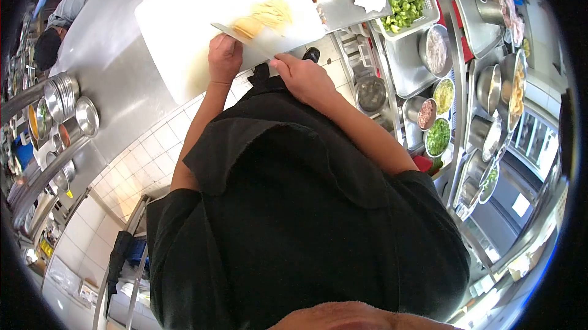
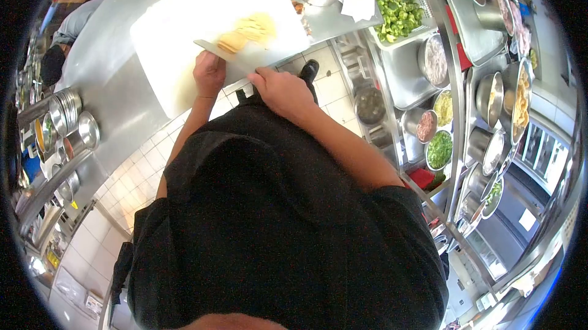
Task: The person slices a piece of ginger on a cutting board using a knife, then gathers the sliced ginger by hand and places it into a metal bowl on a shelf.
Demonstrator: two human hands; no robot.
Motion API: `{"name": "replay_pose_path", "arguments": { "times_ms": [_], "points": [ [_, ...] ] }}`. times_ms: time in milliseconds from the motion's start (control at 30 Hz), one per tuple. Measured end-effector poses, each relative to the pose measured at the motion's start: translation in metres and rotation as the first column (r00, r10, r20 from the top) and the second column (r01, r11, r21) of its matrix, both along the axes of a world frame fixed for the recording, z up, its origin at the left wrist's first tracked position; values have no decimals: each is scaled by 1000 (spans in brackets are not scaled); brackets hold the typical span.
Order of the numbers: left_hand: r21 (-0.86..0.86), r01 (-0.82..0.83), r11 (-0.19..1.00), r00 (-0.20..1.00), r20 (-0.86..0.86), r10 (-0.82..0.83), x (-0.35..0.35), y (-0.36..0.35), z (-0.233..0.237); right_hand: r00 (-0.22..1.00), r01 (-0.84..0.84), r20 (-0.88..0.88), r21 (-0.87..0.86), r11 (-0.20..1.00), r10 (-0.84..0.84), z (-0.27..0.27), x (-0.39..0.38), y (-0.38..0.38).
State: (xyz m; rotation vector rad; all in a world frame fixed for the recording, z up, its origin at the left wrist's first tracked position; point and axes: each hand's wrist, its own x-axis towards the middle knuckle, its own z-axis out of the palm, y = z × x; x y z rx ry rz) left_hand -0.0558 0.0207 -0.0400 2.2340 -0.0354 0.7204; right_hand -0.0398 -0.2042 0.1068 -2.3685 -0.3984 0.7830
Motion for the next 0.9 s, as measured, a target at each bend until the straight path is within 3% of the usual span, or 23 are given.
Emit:
{"name": "replay_pose_path", "arguments": {
  "times_ms": [633,900],
  "points": [
    [-5,-26,1000,996,-83,26,-3,-1,4,999,-15,-42,-65,998,12,-10,1,-5],
    [-13,-30,999,997,-76,29,-3,-2,7,1000,-14,22,-49,999,15,-21,2,0]
  ]
}}
